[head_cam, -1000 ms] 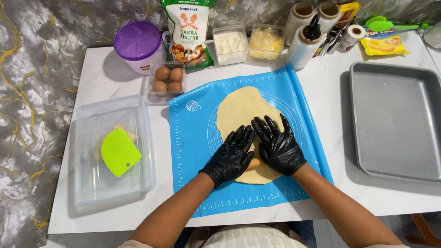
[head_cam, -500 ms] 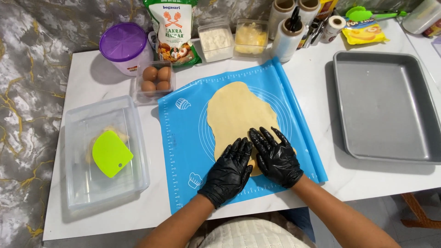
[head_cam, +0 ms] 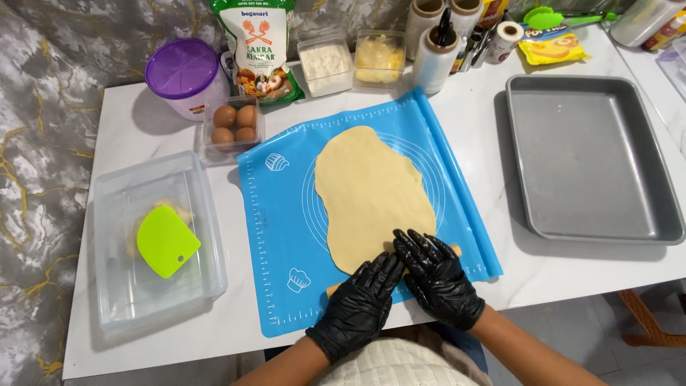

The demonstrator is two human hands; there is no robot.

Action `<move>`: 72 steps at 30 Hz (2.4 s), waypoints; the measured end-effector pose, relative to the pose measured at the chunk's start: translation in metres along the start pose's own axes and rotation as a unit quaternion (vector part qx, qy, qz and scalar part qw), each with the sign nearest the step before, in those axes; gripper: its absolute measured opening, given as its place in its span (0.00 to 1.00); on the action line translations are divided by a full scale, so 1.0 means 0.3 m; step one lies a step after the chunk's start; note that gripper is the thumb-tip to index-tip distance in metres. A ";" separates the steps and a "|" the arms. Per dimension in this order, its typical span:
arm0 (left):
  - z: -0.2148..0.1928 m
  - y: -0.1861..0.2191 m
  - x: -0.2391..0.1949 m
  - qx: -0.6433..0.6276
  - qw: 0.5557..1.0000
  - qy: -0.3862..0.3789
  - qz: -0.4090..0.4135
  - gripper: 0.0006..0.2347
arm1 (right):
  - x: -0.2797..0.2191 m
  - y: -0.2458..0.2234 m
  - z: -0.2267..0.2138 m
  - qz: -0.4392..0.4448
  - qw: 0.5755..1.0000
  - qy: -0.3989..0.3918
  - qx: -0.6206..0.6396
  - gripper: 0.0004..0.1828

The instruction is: Rolling out dough on a silicone mat and cutting it into pieces using a rolling pin and a plastic scraper.

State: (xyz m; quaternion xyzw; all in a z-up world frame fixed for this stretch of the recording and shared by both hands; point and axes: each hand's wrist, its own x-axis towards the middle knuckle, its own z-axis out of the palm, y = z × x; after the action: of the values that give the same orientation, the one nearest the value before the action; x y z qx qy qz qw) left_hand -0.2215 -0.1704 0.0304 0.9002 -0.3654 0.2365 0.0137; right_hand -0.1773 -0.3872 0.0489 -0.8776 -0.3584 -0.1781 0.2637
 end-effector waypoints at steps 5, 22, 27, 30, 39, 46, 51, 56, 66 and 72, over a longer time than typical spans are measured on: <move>-0.044 0.025 -0.042 -0.249 0.967 -0.052 -0.014 0.24 | -0.116 -0.022 0.020 -0.011 0.996 -0.008 -0.088 0.26; 0.011 -0.280 0.031 -0.215 0.975 0.039 -0.036 0.35 | 0.163 0.110 -0.014 -0.101 0.993 0.035 -0.047 0.23; 0.089 -0.301 0.102 -0.211 0.969 -0.026 -0.123 0.27 | 0.283 0.189 0.069 -0.099 0.994 0.037 0.030 0.22; 0.104 -0.344 0.143 -0.193 0.974 -0.010 -0.117 0.34 | 0.301 0.248 0.157 -0.035 0.994 -0.009 -0.100 0.26; 0.289 -0.566 0.270 -0.130 0.975 -0.018 -0.178 0.33 | 0.561 0.437 0.273 0.009 0.957 -0.148 -0.249 0.33; 0.333 -0.705 0.376 -0.102 0.975 -0.006 -0.195 0.29 | 0.701 0.561 0.359 0.020 0.969 -0.102 -0.224 0.35; 0.368 -0.771 0.401 -0.051 0.973 -0.019 -0.223 0.28 | 0.766 0.625 0.407 0.042 0.964 -0.153 -0.215 0.39; 0.348 -0.778 0.417 -0.015 0.972 0.000 -0.236 0.26 | 0.805 0.640 0.421 0.065 0.951 -0.194 -0.233 0.40; 0.329 -0.694 0.288 -0.187 0.917 -0.154 -0.315 0.28 | 0.674 0.415 0.265 0.215 0.912 -0.313 -0.157 0.42; 0.309 -0.628 0.214 -0.228 0.908 -0.205 -0.285 0.32 | 0.535 0.211 0.089 0.209 0.958 -0.184 -0.070 0.41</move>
State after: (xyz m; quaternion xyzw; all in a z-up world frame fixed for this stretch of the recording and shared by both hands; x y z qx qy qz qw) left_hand -0.0180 -0.0927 0.0039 0.9669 -0.1326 -0.0574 0.2102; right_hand -0.0192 -0.3238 0.0867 -0.9668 -0.1958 0.0213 0.1629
